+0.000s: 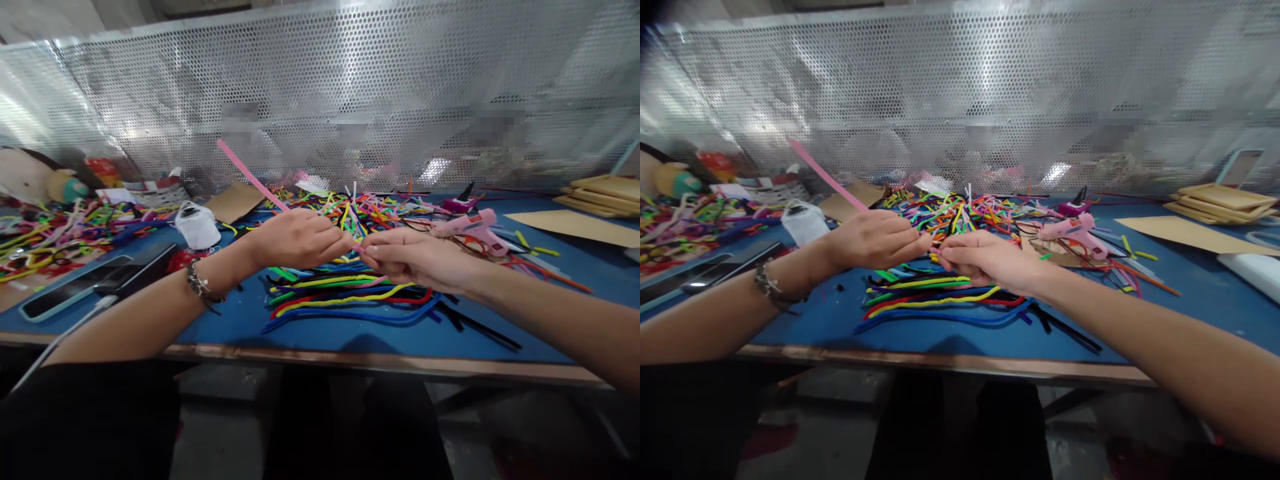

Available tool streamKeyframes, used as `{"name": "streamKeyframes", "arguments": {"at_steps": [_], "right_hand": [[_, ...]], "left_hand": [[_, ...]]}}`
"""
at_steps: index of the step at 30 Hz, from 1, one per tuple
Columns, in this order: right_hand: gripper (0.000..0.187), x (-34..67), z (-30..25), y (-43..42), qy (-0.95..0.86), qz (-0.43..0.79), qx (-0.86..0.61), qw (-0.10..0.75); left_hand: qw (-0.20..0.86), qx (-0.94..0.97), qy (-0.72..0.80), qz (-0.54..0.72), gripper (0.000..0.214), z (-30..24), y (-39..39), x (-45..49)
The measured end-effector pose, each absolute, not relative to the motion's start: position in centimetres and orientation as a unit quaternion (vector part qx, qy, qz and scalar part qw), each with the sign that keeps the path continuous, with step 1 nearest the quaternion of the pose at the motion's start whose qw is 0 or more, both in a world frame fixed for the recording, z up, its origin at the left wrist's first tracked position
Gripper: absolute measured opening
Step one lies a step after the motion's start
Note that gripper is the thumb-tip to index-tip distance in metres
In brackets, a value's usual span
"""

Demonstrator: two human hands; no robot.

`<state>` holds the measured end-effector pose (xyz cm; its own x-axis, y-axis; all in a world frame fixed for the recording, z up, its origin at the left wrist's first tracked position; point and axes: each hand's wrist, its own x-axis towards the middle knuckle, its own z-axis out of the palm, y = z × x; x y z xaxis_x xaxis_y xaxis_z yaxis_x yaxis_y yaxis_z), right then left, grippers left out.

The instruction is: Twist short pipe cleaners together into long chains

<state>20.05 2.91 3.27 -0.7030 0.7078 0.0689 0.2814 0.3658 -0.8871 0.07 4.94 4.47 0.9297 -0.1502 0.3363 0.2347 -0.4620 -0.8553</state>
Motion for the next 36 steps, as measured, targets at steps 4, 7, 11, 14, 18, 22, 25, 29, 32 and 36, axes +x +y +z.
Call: {"name": "streamKeyframes", "arguments": {"at_steps": [4, 7, 11, 14, 18, 22, 25, 29, 32, 36], "right_hand": [[0.024, 20.5, 2.8, 3.3, -0.810, 0.457, -0.307, 0.200], [0.026, 21.2, 3.2, 3.7, -0.888, 0.282, -0.324, 0.163], [0.030, 23.1, 3.2, 4.4, -0.916, 0.093, -0.358, 0.157], [0.029, 24.2, 2.7, 4.8, -0.924, -0.006, -0.366, 0.112], [0.032, 25.0, 1.8, 5.0, -0.933, -0.097, -0.339, 0.068], [0.034, 25.9, 0.4, 5.0, -0.930, -0.097, -0.344, 0.090], [0.034, 26.3, -0.8, 5.2, -0.928, -0.083, -0.347, 0.109], [0.038, 26.5, -1.4, 5.8, -0.915, -0.091, -0.369, 0.135], [0.047, 26.0, -1.0, 5.4, -0.903, -0.077, -0.395, 0.149], [0.072, 23.3, -1.2, 4.3, -0.933, -0.029, -0.343, 0.102]], "left_hand": [[0.502, -0.848, -0.019, -0.167, 0.027, 4.1, 5.6, -0.4], [0.449, -0.880, -0.070, -0.135, 0.030, 3.6, 6.6, -1.6], [0.423, -0.879, -0.164, -0.146, 0.034, 2.8, 8.5, -4.7], [0.370, -0.888, -0.256, -0.099, 0.030, 2.0, 9.4, -6.6], [0.221, -0.900, -0.375, -0.032, 0.028, 1.3, 9.0, -7.9], [0.147, -0.908, -0.392, -0.018, 0.032, 1.3, 7.3, -8.7], [0.080, -0.890, -0.444, -0.065, 0.043, 1.2, 5.9, -8.7], [0.065, -0.888, -0.439, -0.123, 0.067, 0.7, 4.4, -7.7], [0.076, -0.905, -0.410, -0.090, 0.085, -0.1, 3.5, -6.3], [0.046, -0.921, -0.387, -0.018, 0.099, -1.8, 3.5, -4.1]]}}
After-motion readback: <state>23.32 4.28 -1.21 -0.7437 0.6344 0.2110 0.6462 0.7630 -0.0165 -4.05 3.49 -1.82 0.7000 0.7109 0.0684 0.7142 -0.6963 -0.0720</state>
